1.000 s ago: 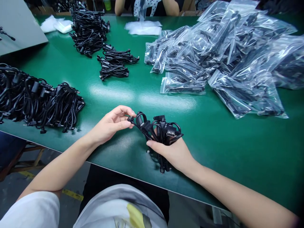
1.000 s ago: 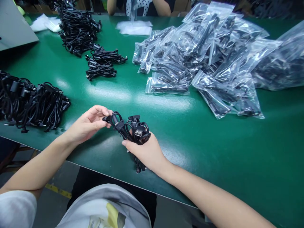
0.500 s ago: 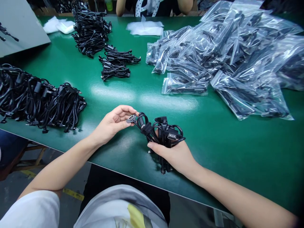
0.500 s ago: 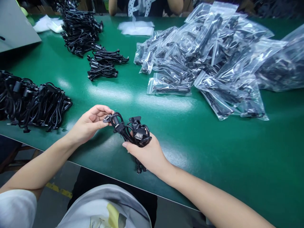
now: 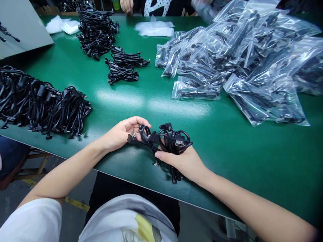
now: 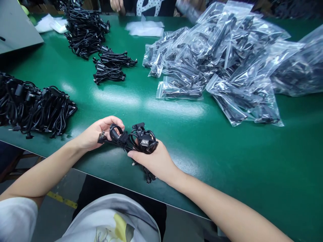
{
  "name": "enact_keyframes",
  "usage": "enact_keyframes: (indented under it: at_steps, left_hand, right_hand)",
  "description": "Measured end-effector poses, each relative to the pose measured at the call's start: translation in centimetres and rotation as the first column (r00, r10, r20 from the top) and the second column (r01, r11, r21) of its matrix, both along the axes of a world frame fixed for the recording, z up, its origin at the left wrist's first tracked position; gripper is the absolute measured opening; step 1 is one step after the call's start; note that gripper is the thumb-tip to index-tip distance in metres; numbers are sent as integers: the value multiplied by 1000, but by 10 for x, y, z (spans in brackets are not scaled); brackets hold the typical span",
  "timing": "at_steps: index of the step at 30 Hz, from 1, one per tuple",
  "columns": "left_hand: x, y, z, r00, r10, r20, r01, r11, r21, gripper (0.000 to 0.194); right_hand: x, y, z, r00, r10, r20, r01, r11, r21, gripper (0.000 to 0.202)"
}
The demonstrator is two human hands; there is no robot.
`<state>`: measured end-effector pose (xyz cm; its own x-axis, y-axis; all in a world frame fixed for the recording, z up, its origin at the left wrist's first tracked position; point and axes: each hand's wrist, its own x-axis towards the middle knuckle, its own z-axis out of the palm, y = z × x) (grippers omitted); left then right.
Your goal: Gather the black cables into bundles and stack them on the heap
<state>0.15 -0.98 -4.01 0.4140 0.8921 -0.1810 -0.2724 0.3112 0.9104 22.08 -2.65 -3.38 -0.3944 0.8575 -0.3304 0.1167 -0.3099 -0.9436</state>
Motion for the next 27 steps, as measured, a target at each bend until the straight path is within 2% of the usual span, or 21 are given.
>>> enact_keyframes:
  at_steps: [5, 11, 16, 27]
  left_hand:
    - [2, 0, 0, 997, 82, 3, -82, 996, 37, 44]
    - [5, 2, -3, 984, 176, -28, -174, 982, 71, 40]
    - [5, 1, -3, 985, 174, 1, -174, 984, 26, 41]
    - [6, 0, -1, 988, 127, 85, -132, 990, 48, 32]
  right_hand:
    - [-3, -1, 1, 999, -34, 15, 34, 999, -11, 24]
    - [-2, 2, 5, 999, 25, 20, -25, 1000, 3, 24]
    - [-3, 4, 5, 998, 62, 25, -62, 998, 5, 25]
    - [-1, 7, -3, 996, 90, -14, -90, 995, 42, 22]
